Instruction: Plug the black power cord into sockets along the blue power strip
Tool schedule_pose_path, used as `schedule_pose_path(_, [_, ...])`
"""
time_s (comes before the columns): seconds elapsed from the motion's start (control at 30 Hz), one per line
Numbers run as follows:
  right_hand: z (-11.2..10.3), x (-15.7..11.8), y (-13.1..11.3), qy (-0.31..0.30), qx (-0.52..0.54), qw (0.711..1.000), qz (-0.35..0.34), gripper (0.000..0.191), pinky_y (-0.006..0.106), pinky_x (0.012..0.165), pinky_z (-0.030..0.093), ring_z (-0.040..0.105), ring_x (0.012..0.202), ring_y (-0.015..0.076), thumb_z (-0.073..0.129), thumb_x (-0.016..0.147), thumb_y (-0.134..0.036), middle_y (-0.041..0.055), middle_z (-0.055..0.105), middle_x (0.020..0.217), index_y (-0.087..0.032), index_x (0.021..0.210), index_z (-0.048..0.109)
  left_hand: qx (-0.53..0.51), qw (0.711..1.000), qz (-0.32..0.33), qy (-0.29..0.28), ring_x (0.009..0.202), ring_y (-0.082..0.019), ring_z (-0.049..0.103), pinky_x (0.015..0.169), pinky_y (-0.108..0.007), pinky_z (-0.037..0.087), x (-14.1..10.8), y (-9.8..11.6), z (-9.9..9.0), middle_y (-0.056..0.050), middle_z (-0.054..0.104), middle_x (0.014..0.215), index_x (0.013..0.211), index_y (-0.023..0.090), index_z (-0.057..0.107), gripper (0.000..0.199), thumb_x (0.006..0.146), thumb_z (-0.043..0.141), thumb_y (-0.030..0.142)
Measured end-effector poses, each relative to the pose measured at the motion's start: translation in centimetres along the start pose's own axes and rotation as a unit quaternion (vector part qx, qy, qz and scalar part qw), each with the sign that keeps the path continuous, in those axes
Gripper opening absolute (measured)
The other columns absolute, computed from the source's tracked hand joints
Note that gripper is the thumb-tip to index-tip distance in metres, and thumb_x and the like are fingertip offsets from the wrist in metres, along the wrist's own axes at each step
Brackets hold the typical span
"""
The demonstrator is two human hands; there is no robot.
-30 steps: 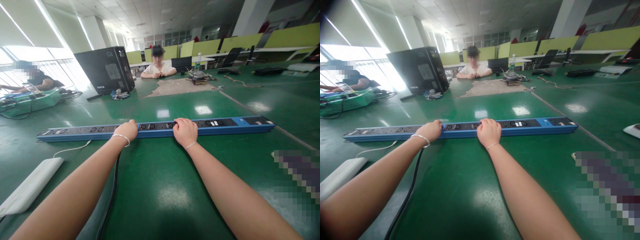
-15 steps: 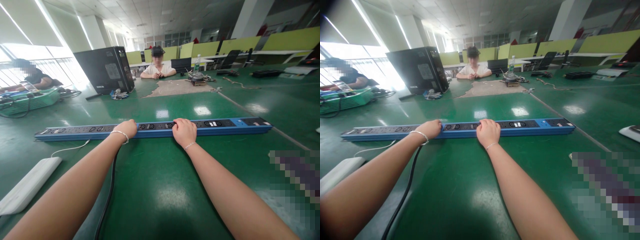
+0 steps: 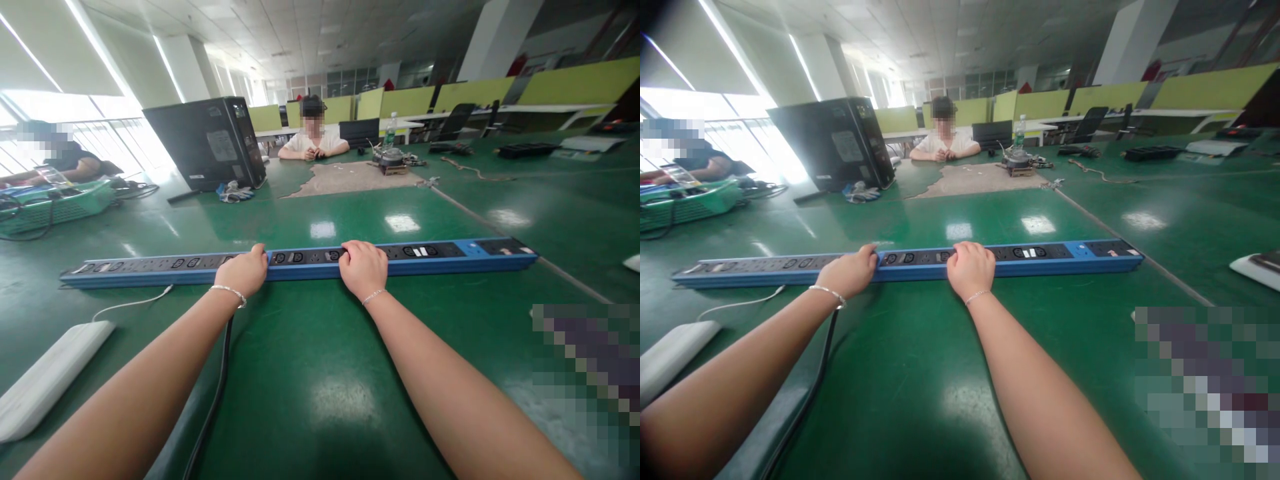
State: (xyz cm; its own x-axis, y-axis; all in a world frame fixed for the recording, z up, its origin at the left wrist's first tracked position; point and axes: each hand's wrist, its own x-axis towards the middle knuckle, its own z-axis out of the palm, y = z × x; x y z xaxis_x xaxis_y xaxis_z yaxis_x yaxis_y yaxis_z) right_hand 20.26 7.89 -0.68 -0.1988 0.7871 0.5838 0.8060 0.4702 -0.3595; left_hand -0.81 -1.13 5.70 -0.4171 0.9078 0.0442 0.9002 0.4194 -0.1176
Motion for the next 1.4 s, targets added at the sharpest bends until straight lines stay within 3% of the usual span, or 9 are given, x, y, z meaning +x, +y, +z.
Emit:
schedule_pose_path(0.33, [-0.2, 0.0, -0.1, 0.001, 0.008, 1.000, 0.001, 0.031, 0.036, 0.088, 0.031, 0.055, 0.102, 0.0209, 0.041, 0.083, -0.021, 0.0057, 0.067, 0.108, -0.021, 0.100, 0.068, -0.069, 0.996, -0.039, 0.045, 0.096, -0.029, 0.063, 0.079, -0.039, 0.046, -1.6, -0.7, -0.4, -0.011, 0.068, 0.103, 0.123, 0.028, 0.048, 0.046, 0.088, 0.022, 0.045])
schedule_pose_path(0.6, [-0.1, 0.0, -0.1, -0.005, 0.004, 1.000, 0.005, 0.031, 0.035, 0.089, 0.031, 0.054, 0.102, 0.0203, 0.042, 0.083, -0.021, 0.0059, 0.067, 0.109, -0.021, 0.100, 0.067, -0.097, 0.989, -0.080, 0.075, 0.091, -0.032, 0.063, 0.076, -0.042, 0.046, -1.9, -0.2, 0.5, -0.014, 0.068, 0.095, 0.125, 0.026, 0.044, 0.048, 0.088, 0.022, 0.047])
schedule_pose_path(0.7, [-0.1, 0.0, -0.1, 0.000, 0.007, 1.000, 0.005, 0.030, 0.035, 0.089, 0.031, 0.054, 0.102, 0.0199, 0.042, 0.082, -0.021, 0.0048, 0.067, 0.108, -0.021, 0.099, 0.067, -0.115, 0.982, -0.107, 0.108, 0.089, -0.033, 0.063, 0.075, -0.045, 0.045, -2.2, -0.5, -1.0, -0.015, 0.067, 0.092, 0.124, 0.023, 0.043, 0.047, 0.089, 0.019, 0.043])
schedule_pose_path(0.77, [0.0, 0.0, -0.1, 0.000, 0.008, 1.000, 0.003, 0.030, 0.035, 0.089, 0.031, 0.054, 0.101, 0.0199, 0.042, 0.082, -0.021, 0.0047, 0.067, 0.108, -0.021, 0.099, 0.067, -0.143, 0.965, -0.130, 0.176, 0.090, -0.034, 0.062, 0.076, -0.046, 0.045, -2.3, -1.0, -3.0, -0.015, 0.066, 0.095, 0.126, 0.022, 0.041, 0.047, 0.089, 0.019, 0.042])
schedule_pose_path(0.87, [-0.1, 0.0, -0.1, -0.002, 0.006, 1.000, 0.006, 0.031, 0.035, 0.088, 0.031, 0.054, 0.101, 0.0202, 0.042, 0.082, -0.021, 0.0050, 0.067, 0.108, -0.021, 0.100, 0.067, -0.191, 0.948, -0.101, 0.234, 0.091, -0.029, 0.061, 0.081, -0.043, 0.045, -2.3, -1.4, -6.0, -0.009, 0.066, 0.089, 0.120, 0.020, 0.044, 0.042, 0.087, 0.030, 0.040])
schedule_pose_path(0.97, [0.0, 0.0, -0.1, 0.003, 0.008, 1.000, 0.008, 0.031, 0.036, 0.089, 0.031, 0.055, 0.101, 0.0208, 0.042, 0.082, -0.020, 0.0051, 0.067, 0.107, -0.021, 0.098, 0.068, -0.244, 0.957, -0.047, 0.148, 0.076, -0.020, 0.062, 0.076, -0.036, 0.046, -2.2, -0.7, -7.1, -0.002, 0.066, 0.075, 0.115, 0.020, 0.048, 0.037, 0.083, 0.037, 0.035])
schedule_pose_path(1.1, [0.1, 0.0, 0.0, 0.009, 0.014, 1.000, 0.004, 0.030, 0.036, 0.088, 0.031, 0.055, 0.100, 0.0210, 0.042, 0.082, -0.021, 0.0057, 0.068, 0.107, -0.021, 0.097, 0.068, -0.272, 0.962, 0.003, 0.040, 0.064, -0.017, 0.062, 0.067, -0.029, 0.046, -1.7, 1.6, -5.7, 0.001, 0.065, 0.067, 0.116, 0.020, 0.048, 0.042, 0.077, 0.047, 0.036])
schedule_pose_path(1.27, [0.0, 0.0, 0.0, 0.010, 0.015, 1.000, 0.006, 0.031, 0.035, 0.089, 0.031, 0.054, 0.101, 0.0205, 0.042, 0.082, -0.021, 0.0055, 0.067, 0.107, -0.021, 0.099, 0.068, -0.295, 0.955, 0.031, -0.002, 0.063, -0.017, 0.062, 0.065, -0.028, 0.046, -0.1, 4.7, -3.5, 0.000, 0.066, 0.066, 0.115, 0.021, 0.049, 0.040, 0.077, 0.046, 0.034])
schedule_pose_path(1.4, [-0.1, 0.0, -0.1, 0.002, 0.011, 1.000, 0.009, 0.031, 0.035, 0.088, 0.031, 0.054, 0.102, 0.0205, 0.042, 0.082, -0.021, 0.0059, 0.067, 0.108, -0.021, 0.099, 0.068, -0.264, 0.964, 0.025, 0.000, 0.075, -0.019, 0.064, 0.069, -0.030, 0.047, 0.9, 6.4, -2.9, -0.005, 0.069, 0.081, 0.108, 0.020, 0.052, 0.035, 0.077, 0.045, 0.034])
